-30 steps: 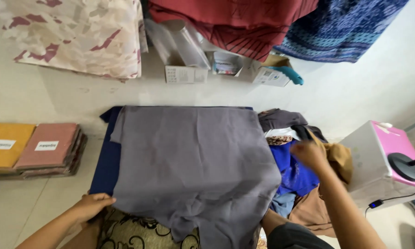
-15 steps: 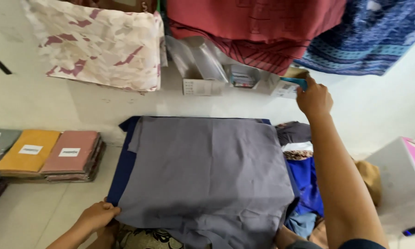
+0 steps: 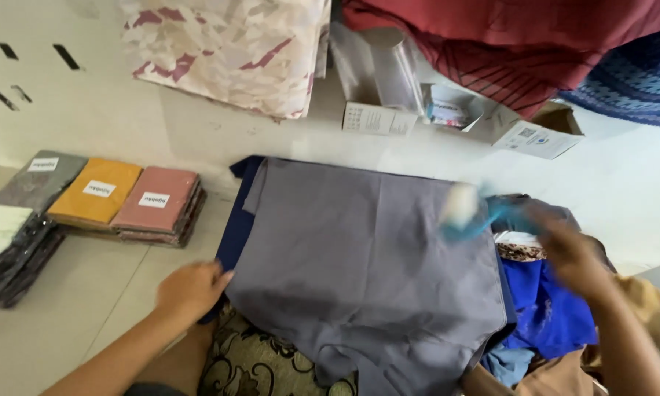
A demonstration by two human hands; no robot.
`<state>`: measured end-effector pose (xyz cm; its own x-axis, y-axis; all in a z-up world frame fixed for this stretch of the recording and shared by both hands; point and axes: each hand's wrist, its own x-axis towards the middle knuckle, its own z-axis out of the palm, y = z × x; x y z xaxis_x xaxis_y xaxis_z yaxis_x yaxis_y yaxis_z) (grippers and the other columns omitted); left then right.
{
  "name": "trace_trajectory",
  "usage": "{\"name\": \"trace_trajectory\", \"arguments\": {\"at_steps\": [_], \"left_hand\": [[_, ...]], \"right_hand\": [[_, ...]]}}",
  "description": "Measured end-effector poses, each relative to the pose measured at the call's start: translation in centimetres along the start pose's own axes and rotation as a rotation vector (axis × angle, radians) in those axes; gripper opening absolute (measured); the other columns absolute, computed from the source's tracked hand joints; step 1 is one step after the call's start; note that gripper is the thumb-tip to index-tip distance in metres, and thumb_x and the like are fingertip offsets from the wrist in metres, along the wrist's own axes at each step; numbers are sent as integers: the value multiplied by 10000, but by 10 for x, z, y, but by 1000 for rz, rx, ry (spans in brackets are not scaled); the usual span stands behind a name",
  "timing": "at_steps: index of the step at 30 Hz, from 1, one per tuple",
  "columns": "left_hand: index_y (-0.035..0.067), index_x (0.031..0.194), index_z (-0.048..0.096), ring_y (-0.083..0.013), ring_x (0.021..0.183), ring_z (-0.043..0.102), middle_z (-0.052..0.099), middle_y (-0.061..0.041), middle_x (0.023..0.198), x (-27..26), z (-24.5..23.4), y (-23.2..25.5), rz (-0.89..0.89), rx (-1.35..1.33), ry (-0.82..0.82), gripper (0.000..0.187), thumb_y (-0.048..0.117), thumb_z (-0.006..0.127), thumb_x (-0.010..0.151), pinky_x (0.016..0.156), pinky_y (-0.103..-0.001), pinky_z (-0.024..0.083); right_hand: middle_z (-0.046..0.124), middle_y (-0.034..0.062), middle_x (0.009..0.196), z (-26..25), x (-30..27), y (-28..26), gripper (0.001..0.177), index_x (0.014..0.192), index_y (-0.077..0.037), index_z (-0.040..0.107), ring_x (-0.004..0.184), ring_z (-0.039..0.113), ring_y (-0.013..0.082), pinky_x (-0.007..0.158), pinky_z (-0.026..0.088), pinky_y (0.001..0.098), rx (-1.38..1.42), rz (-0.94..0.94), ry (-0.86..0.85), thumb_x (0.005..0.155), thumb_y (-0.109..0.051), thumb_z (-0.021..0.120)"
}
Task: A person is cleaning a grey hijab with a lint roller and then folding it neatly on a blue mat in a sorting area.
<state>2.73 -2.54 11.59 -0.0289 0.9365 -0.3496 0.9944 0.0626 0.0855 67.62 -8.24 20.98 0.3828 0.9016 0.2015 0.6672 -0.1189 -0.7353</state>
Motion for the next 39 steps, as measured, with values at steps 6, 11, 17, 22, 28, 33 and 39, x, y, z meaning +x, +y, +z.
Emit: {"name": "trace_trajectory", "arguments": {"at_steps": [6, 11, 17, 22, 28, 33, 39], "left_hand": [[238, 1490, 489, -330, 1481, 369, 492, -42, 1536, 29, 5, 40, 641, 15, 400, 478, 424, 384, 1063, 1120, -503, 384], [210, 1619, 282, -369, 1574, 108, 271, -10, 1693, 60, 11, 47, 463, 6, 245, 564, 421, 213, 1100, 1218, -548, 131], [312, 1642, 211, -349, 1574, 98, 157, 118, 1718, 66, 28, 30, 362, 4, 243, 575, 466, 181, 1089, 1220, -573, 106], [321, 1649, 156, -365, 1573, 71, 102, 111, 1727, 67, 30, 27, 360, 17, 182, 584, 476, 152, 1087, 1208, -591, 95], [376, 1638, 155, -330, 1582, 67, 95, 161, 1723, 81, 45, 26, 325, 17, 246, 570, 501, 151, 1082, 1218, -578, 68], [382, 1632, 183, -324, 1582, 90, 122, 173, 1718, 83, 51, 25, 325, 5, 301, 565, 510, 143, 1083, 1219, -579, 72], [369, 1634, 165, -326, 1582, 68, 100, 152, 1722, 79, 44, 25, 332, 2, 241, 578, 524, 119, 1079, 1212, -589, 70]], "right_hand": [[777, 254, 1009, 109, -56, -100, 417, 1253, -89, 755, 956, 739, 466, 881, 570, 561, -113, -695, -577, 876, 28, 622], [664, 142, 1075, 220, -63, -140, 497, 1481, -305, 551, 978, 718, 372, 801, 597, 456, -335, -961, -495, 1002, -172, 558], [666, 102, 1055, 242, -53, -186, 538, 1459, -353, 552, 948, 722, 359, 790, 614, 442, -460, -908, -610, 966, -150, 624], [725, 152, 1068, 139, -32, -177, 540, 1362, -362, 644, 1048, 703, 416, 889, 584, 512, -720, -529, -740, 891, -100, 665], [767, 54, 1153, 34, -41, -96, 499, 1345, -576, 614, 1138, 734, 305, 991, 589, 435, -1126, -4, -672, 925, -308, 584], [766, 136, 1153, 46, -46, -110, 464, 1381, -460, 618, 1114, 738, 368, 989, 594, 475, -1080, 17, -647, 944, -314, 561], [700, 142, 993, 173, 4, -92, 516, 1462, -329, 493, 873, 765, 375, 740, 642, 481, -889, -321, -378, 962, -239, 582]]}}
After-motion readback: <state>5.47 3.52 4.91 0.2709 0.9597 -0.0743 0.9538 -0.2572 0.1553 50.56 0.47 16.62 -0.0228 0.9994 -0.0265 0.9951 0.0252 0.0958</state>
